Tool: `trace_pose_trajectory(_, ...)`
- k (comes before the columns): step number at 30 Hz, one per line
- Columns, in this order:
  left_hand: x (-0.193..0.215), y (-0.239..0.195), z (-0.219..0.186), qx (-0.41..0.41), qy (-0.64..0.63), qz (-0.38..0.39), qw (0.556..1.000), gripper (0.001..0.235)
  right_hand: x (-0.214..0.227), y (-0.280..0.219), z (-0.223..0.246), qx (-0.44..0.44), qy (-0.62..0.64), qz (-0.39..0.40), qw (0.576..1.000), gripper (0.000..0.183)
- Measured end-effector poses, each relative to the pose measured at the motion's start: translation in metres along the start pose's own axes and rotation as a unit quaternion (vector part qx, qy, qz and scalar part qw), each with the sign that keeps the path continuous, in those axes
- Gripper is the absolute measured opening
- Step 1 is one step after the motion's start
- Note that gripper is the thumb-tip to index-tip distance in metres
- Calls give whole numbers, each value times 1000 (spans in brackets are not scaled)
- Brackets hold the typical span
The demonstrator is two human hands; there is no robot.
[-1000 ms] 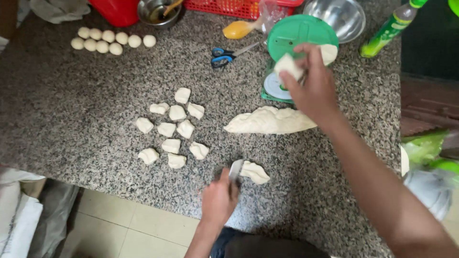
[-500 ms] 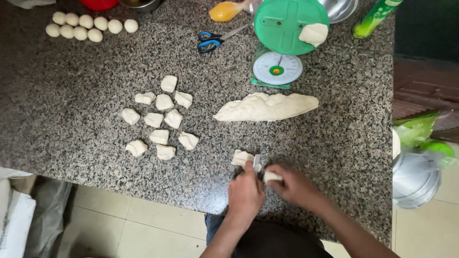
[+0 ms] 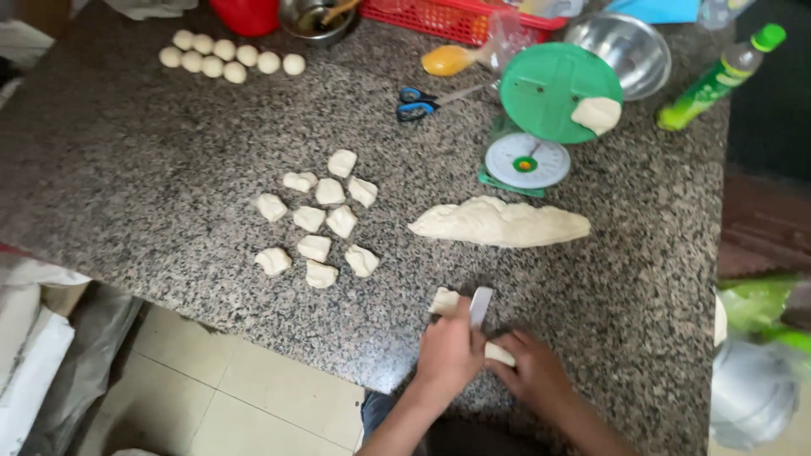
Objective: The person cuts a long strip of dough into smaller pieces using a plastic scraper on a granite countertop. They repeatedly place the cut pieces onto a green kitchen scale to weigh them before setting them aside.
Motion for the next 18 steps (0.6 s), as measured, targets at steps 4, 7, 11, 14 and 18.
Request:
trace_pose_trajectory(4, 52, -37, 23, 57, -63, -7, 996, 67, 30, 44, 5, -143, 89, 81, 982, 47)
trace_pose_trajectory(7, 80, -44, 70, 44, -85, -112, 989, 40, 110, 122, 64, -37, 87, -62, 994, 47)
trace_pose_trajectory(11, 96, -51, 92, 83, -52, -145, 985, 43, 261, 190, 159, -47, 242, -202, 948, 44)
trace_pose_trajectory(14, 91, -55, 97, 87, -58, -153, 983, 44, 313, 224, 198, 71, 221, -391, 891, 35)
trace_pose_trajectory(18, 77, -56, 100, 87, -45, -121, 988, 58, 233, 331, 180, 123, 61, -265, 954, 50)
Point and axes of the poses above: each hand's wrist, its own y-axis towards the middle knuckle, its own x-axis out of the back of the hand, z = x × y, the point moved 9 cm from there along y, towards the middle knuckle, and after that the axes turned 14 degrees about -y, right-handed, at the moved point
